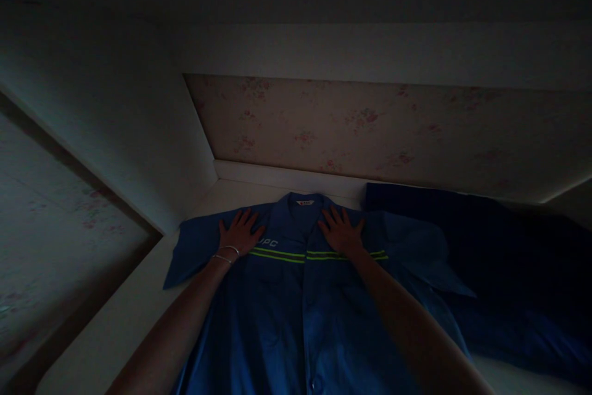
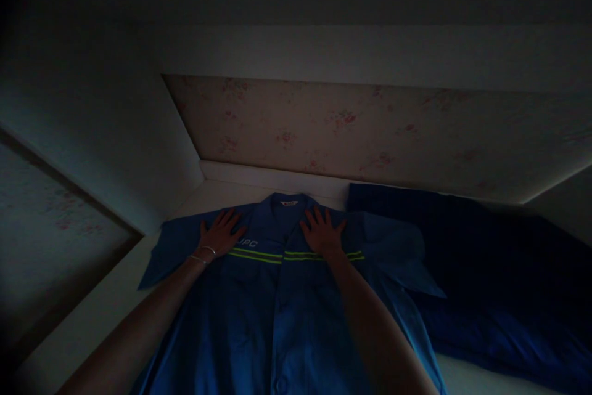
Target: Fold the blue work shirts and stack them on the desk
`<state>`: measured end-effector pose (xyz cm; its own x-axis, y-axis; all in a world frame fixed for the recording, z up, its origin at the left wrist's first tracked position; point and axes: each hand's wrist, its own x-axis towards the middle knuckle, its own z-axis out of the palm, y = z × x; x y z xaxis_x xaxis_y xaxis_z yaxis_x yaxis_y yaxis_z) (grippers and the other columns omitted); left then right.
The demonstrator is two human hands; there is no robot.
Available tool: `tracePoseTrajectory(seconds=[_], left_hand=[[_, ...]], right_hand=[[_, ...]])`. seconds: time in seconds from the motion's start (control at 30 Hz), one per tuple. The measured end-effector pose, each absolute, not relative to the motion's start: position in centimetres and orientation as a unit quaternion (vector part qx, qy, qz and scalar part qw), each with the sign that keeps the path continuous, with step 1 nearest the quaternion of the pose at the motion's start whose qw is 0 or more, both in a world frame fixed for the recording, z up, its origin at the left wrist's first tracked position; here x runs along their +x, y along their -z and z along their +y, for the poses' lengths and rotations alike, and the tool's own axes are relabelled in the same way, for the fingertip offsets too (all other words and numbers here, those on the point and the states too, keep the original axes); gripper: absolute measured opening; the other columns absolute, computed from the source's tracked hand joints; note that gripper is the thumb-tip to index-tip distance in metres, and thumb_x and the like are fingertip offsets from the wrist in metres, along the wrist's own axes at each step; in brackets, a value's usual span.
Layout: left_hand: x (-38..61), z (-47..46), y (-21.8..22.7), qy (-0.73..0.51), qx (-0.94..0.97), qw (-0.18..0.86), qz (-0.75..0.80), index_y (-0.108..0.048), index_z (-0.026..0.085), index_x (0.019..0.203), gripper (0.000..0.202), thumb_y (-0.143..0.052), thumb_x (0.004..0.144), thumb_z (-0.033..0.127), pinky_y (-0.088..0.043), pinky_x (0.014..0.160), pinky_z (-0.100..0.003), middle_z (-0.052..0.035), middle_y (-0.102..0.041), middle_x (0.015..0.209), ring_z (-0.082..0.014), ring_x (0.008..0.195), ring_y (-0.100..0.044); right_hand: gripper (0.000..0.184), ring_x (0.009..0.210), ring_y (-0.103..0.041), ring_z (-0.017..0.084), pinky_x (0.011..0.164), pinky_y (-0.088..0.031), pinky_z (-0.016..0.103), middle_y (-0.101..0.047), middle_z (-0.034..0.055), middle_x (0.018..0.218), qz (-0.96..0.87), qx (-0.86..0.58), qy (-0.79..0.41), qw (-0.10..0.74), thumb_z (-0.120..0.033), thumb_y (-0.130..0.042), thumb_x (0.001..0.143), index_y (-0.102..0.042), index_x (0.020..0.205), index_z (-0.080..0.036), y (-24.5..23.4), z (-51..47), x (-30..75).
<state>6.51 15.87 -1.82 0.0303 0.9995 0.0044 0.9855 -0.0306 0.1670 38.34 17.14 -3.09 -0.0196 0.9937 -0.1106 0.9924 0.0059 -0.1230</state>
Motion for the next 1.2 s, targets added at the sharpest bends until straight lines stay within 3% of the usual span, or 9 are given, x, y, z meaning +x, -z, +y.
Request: tracePoseTrajectory(seconds=[0.1,0.2,0.33,0.4,0.53,0.67,0.83,1.07,1.2], left_hand=[[7.7,16.2,0.9,-0.092,0.717,0.038,0.69,-0.054,0.025,0.132,0.054,-0.036,0.09,0.054,-0.018,0.103,-0.077,-0.0124,-0.049,0.145,-0.0378,0.132,-0.041],[10.5,16.9,-0.3,-0.127,0.735,0.004,0.667,-0.051,0.017,0.133,0.049,-0.024,0.096,0.036,-0.024,0.109,-0.066,-0.0165,-0.051,0.14,-0.032,0.128,-0.046],[16.0,18.6,-1.0,-0.138,0.821,0.003,0.553,-0.048,0.02,0.136,0.047,-0.025,0.098,0.035,-0.024,0.116,-0.038,-0.0082,-0.051,0.143,-0.0188,0.132,-0.043],[18.4,19.8,-0.6,-0.129,0.849,0.013,0.513,-0.05,0.021,0.134,0.047,-0.026,0.098,0.038,-0.028,0.114,-0.034,-0.0066,-0.054,0.14,-0.0174,0.131,-0.045],[20.8,22.4,1.5,-0.1,0.841,0.032,0.53,-0.057,0.014,0.128,0.054,-0.022,0.098,0.042,-0.037,0.107,-0.046,-0.0147,-0.059,0.133,-0.0269,0.124,-0.052],[20.8,23.7,3.9,-0.081,0.832,0.044,0.547,-0.048,0.013,0.138,0.065,-0.026,0.094,0.055,-0.029,0.111,-0.056,-0.0175,-0.042,0.149,-0.0345,0.136,-0.039],[20.5,23.3,4.3,-0.1,0.836,0.045,0.538,-0.041,0.012,0.143,0.068,-0.02,0.095,0.055,-0.019,0.116,-0.054,-0.0161,-0.035,0.153,-0.0306,0.142,-0.031],[13.2,18.4,0.4,-0.127,0.824,0.019,0.551,-0.041,0.023,0.143,0.054,-0.017,0.099,0.043,-0.019,0.119,-0.035,-0.0026,-0.032,0.157,-0.0138,0.142,-0.029],[3.8,14.4,0.6,-0.087,0.743,0.022,0.663,-0.038,0.017,0.145,0.058,-0.017,0.098,0.043,-0.02,0.117,-0.051,-0.0107,-0.034,0.155,-0.0235,0.142,-0.031]], right_hand=[[0.061,0.145,-0.012,0.034,0.1,0.0,0.081,-0.021,-0.0023,0.159,-0.708,-0.701,-0.078,0.028,-0.064,-0.016,0.094,-0.029,0.148,-0.039,3.1,16.9,38.3],[0.059,0.143,-0.02,0.033,0.103,-0.001,0.078,-0.03,0.0013,0.156,-0.705,-0.703,-0.065,0.064,-0.062,-0.02,0.095,-0.039,0.144,-0.034,3.0,16.6,38.2],[0.056,0.138,-0.031,0.03,0.108,-0.004,0.072,-0.041,0.0048,0.15,-0.703,-0.701,-0.047,0.113,-0.06,-0.025,0.096,-0.051,0.135,-0.03,2.9,16.3,38.2],[0.053,0.135,-0.035,0.029,0.109,-0.006,0.07,-0.047,0.0061,0.146,-0.7,-0.699,-0.037,0.139,-0.058,-0.028,0.096,-0.056,0.13,-0.028,2.9,16.1,38.2],[0.046,0.128,-0.043,0.028,0.11,-0.01,0.066,-0.055,0.0076,0.138,-0.7,-0.692,-0.017,0.176,-0.053,-0.033,0.097,-0.06,0.121,-0.025,3.1,16.0,38.3],[0.046,0.128,-0.044,0.026,0.112,-0.013,0.062,-0.055,0.0077,0.138,-0.704,-0.686,-0.009,0.183,-0.052,-0.033,0.097,-0.06,0.12,-0.024,3.4,16.2,38.4],[0.059,0.139,-0.03,0.027,0.113,-0.008,0.063,-0.039,0.0052,0.151,-0.708,-0.694,-0.043,0.122,-0.061,-0.025,0.095,-0.045,0.139,-0.027,3.5,16.7,38.7],[0.071,0.145,-0.014,0.027,0.112,-0.002,0.067,-0.021,0.0,0.159,-0.709,-0.7,-0.068,0.046,-0.065,-0.013,0.093,-0.027,0.15,-0.028,4.0,17.4,38.9],[0.071,0.145,-0.016,0.027,0.111,-0.005,0.068,-0.022,-0.0004,0.159,-0.714,-0.696,-0.059,0.056,-0.066,-0.013,0.092,-0.029,0.15,-0.026,4.6,17.6,39.0]])
